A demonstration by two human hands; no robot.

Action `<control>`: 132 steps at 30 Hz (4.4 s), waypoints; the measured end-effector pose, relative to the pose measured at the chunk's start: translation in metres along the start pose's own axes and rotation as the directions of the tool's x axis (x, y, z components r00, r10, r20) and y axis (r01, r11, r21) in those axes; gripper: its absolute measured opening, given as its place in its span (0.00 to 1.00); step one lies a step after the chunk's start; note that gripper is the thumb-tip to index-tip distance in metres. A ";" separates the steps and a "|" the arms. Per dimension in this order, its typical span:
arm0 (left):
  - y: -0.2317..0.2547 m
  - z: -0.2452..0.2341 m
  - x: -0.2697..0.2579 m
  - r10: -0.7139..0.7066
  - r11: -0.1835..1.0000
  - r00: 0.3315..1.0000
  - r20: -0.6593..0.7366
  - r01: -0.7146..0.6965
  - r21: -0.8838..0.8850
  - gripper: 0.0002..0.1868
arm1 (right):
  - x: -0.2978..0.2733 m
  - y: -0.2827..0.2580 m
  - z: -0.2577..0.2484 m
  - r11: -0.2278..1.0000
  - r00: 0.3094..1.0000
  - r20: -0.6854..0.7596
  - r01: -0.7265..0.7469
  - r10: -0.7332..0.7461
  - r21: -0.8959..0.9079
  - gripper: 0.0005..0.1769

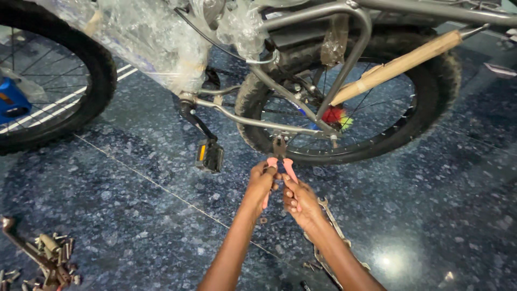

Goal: The person uses a pair of pink-handled pliers to tighten a bolt on the rear wheel axle of a bicycle. The bicycle is partially wrapped in protective plastic. The person then moves to the front wheel and uses the pliers to tighten a bolt on the front axle. The task involves precise tool manipulation to secure the wheels to the frame.

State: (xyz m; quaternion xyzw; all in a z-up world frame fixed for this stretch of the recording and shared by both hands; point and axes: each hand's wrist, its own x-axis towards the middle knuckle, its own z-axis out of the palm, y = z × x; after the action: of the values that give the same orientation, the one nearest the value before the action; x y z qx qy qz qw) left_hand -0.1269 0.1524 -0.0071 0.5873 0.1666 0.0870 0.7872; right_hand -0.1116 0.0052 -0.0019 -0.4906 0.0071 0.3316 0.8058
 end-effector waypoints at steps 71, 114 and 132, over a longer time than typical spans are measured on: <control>0.186 -0.054 -0.062 0.451 0.349 0.863 0.225 -0.403 0.846 0.13 | -0.036 -0.002 0.111 0.713 0.740 -0.197 0.485 -0.643 -0.506 0.15; 0.168 0.007 -0.048 0.279 0.895 0.958 0.068 -0.285 0.343 0.21 | 0.009 -0.060 0.063 0.781 0.829 0.017 0.534 -0.560 -0.325 0.21; 0.139 0.046 -0.083 0.483 0.781 0.874 -0.063 -0.397 0.481 0.25 | 0.001 -0.053 0.063 0.802 0.822 -0.037 0.543 -0.568 -0.248 0.16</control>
State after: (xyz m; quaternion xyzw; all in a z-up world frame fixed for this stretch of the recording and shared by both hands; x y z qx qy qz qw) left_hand -0.1796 0.1246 0.1504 0.7664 0.1114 0.2810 0.5668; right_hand -0.1021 0.0399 0.0728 -0.5769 -0.1307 0.0521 0.8046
